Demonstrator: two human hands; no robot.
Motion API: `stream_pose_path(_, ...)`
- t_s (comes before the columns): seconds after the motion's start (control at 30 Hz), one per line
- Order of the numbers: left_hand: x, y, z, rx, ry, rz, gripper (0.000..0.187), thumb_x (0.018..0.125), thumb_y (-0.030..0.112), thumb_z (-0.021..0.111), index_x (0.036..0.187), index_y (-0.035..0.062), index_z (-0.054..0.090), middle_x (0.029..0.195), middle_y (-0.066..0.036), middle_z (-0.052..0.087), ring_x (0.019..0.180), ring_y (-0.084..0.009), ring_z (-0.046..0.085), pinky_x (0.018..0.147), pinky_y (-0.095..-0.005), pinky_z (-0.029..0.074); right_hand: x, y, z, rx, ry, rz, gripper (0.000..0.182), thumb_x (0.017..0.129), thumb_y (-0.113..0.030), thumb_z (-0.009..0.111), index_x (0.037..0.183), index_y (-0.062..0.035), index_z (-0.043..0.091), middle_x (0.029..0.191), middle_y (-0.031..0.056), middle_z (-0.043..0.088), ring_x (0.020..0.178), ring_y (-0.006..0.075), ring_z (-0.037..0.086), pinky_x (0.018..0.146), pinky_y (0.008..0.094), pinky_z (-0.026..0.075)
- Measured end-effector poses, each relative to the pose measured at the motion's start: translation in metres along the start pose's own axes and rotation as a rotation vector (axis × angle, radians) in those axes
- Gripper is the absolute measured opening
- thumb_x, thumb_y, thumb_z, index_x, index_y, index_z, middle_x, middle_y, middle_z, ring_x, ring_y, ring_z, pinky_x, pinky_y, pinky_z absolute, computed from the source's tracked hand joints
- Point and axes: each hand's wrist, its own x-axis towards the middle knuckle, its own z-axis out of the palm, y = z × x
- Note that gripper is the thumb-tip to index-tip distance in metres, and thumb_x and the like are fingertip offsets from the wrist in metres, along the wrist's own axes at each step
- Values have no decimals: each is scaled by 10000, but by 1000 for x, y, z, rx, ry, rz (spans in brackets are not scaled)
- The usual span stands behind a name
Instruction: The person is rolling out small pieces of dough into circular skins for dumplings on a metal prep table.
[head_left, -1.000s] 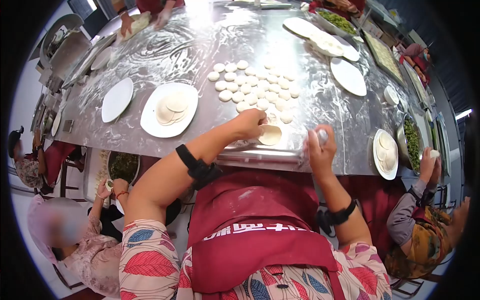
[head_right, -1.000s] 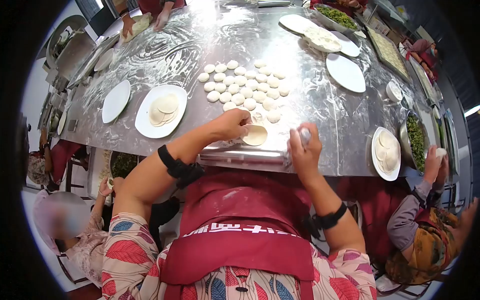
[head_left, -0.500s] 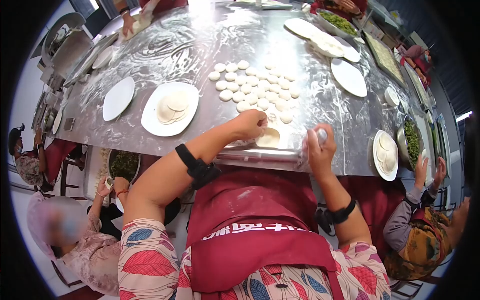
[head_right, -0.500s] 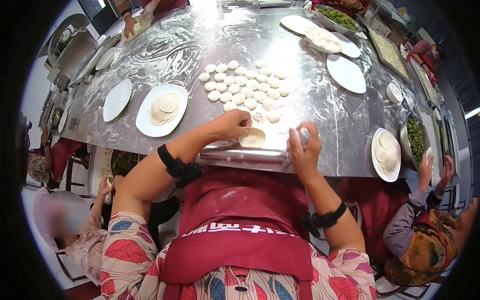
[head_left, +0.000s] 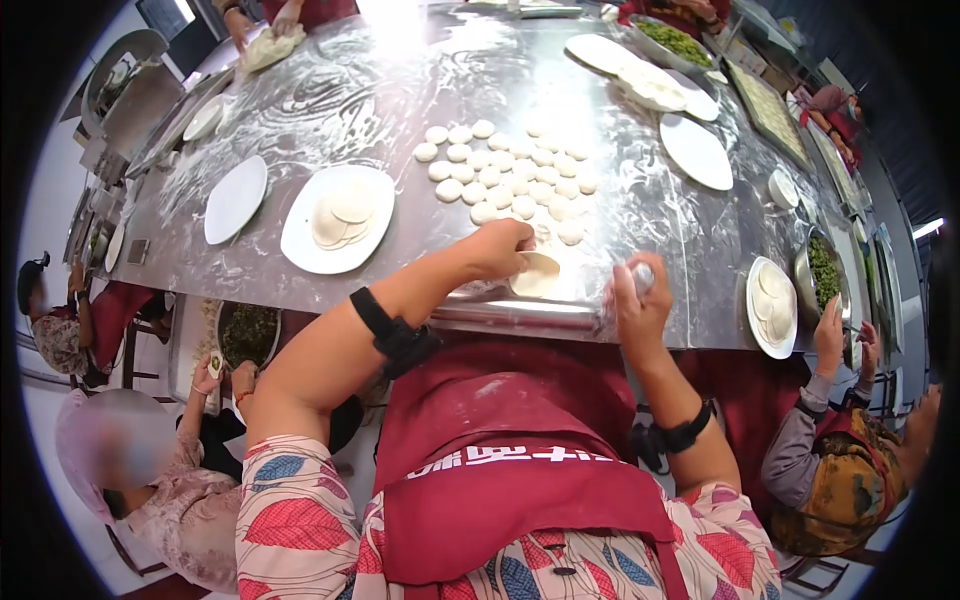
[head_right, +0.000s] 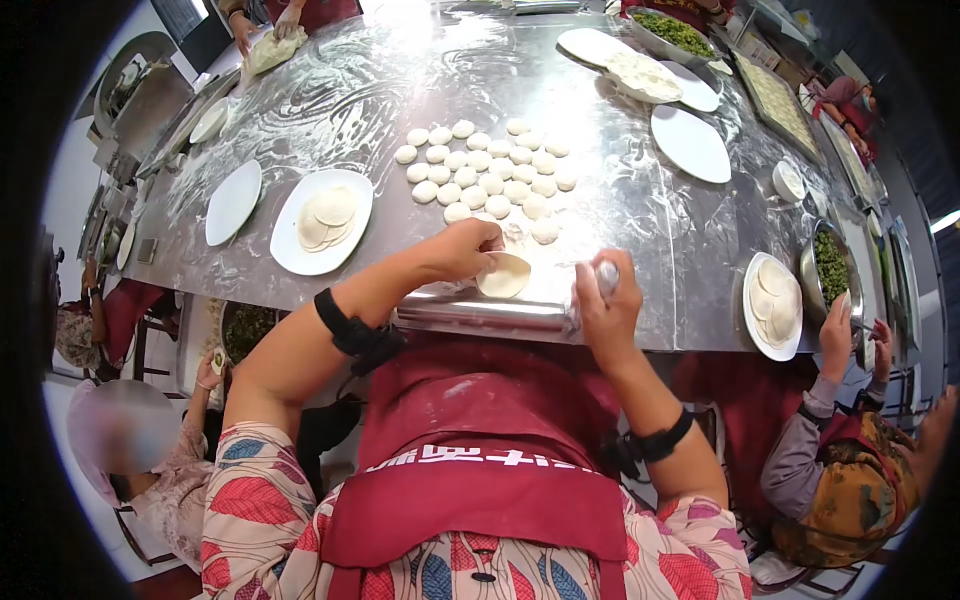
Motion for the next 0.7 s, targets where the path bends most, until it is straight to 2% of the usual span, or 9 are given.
stream_pose_path(0.07, -2, 6, -1, 45, 19, 16, 184, 794, 172, 620, 849, -4, 626, 834, -194, 644, 791, -314, 624, 702, -395, 473, 22, 0, 11, 10, 20, 39, 118, 866, -45, 593, 915, -53, 485, 618, 34, 528, 505, 84, 515, 455, 247, 412)
stream_pose_path(0.13, 5, 10, 1, 115, 70, 14, 180, 799, 166, 607, 843, -8, 625, 821, -192, 644, 788, -313, 624, 706, -386, 475, 56, 15, 31, -149, 66, -115, 118, 862, -67, 603, 895, -44, 492, 609, 44, 513, 509, 84, 509, 461, 258, 410)
stream_pose_path(0.2, 16, 13, 5, 193, 152, -11, 174, 803, 159, 591, 837, -9, 624, 809, -191, 645, 785, -310, 624, 710, -379, 477, 71, 15, 41, -58, 9, -40, 123, 862, -76, 610, 882, -50, 491, 598, 32, 513, 511, 82, 512, 450, 254, 409)
stream_pose_path(0.33, 10, 22, -1, 257, -22, 14, 169, 790, 156, 594, 833, -3, 631, 814, -195, 641, 786, -324, 623, 712, -401, 472, 35, 2, 16, -44, 8, 2, 117, 872, -64, 605, 886, -65, 489, 597, 7, 521, 508, 74, 520, 437, 238, 407)
stream_pose_path(0.37, 15, 1, 9, 271, 75, 122, 153, 797, 147, 608, 837, -1, 617, 787, -167, 632, 730, -283, 608, 673, -382, 465, 18, 2, 5, -14, 0, 24, 115, 873, -58, 603, 892, -68, 490, 600, 2, 523, 508, 71, 522, 436, 234, 407)
stream_pose_path(0.47, 3, 0, 6, 58, 89, -5, 133, 805, 128, 613, 842, 2, 594, 759, -138, 617, 696, -234, 583, 648, -361, 457, -6, 1, -2, 96, 8, -25, 119, 875, -36, 597, 914, -77, 493, 609, -12, 523, 503, 65, 524, 439, 223, 408)
stream_pose_path(0.5, -1, 3, 5, 35, 67, -31, 120, 814, 111, 611, 846, 2, 572, 740, -128, 609, 690, -204, 571, 639, -353, 456, -1, -1, 1, 41, 20, 10, 119, 874, -50, 606, 913, -70, 495, 605, -4, 515, 501, 62, 509, 434, 231, 396)
stream_pose_path(0.67, 10, 14, 4, 171, 72, -18, 150, 818, 147, 599, 840, -1, 603, 770, -154, 627, 718, -234, 601, 642, -361, 462, 65, 15, 38, -61, 32, -74, 140, 865, -81, 627, 898, -54, 493, 588, 18, 507, 485, 68, 473, 430, 251, 377)
stream_pose_path(0.7, 12, 20, 3, 206, 91, -5, 158, 820, 154, 595, 839, -2, 609, 778, -161, 630, 726, -241, 607, 643, -363, 463, 69, 14, 39, -26, 0, -22, 138, 867, -84, 626, 890, -56, 493, 581, 17, 502, 485, 70, 483, 432, 247, 381)
